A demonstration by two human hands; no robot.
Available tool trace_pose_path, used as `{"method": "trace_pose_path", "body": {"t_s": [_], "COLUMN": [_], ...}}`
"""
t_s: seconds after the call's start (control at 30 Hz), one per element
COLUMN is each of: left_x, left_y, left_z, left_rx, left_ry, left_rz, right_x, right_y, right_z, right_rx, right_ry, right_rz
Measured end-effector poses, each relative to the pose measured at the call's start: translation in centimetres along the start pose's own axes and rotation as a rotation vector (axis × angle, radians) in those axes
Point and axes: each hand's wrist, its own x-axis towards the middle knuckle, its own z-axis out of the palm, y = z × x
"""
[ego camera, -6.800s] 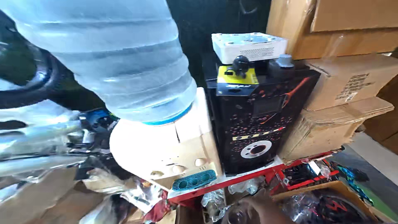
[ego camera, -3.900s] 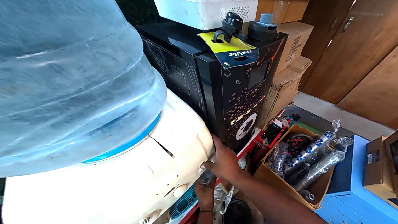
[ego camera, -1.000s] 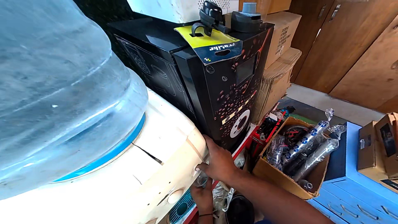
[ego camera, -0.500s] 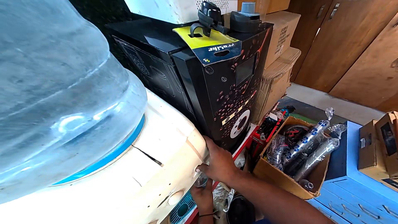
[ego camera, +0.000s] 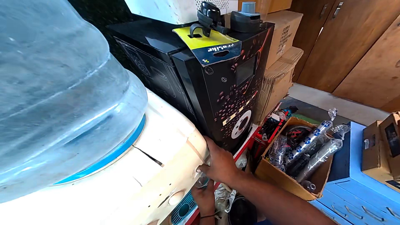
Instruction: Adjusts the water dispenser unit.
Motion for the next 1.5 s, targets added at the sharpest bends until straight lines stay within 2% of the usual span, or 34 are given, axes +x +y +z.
{"method": "trace_pose_path", "body": {"t_s": [1.5], "left_x": [-0.33], "left_y": [-0.09], "left_z": [-0.1], "left_rx": [0.007], "left_ry": [0.033], "left_rz": [-0.023], "right_x": [0.06], "right_y": [-0.04], "right_z": [0.08], "right_rx": [-0.019], "right_ry": [-0.011], "right_rz": [0.018]}}
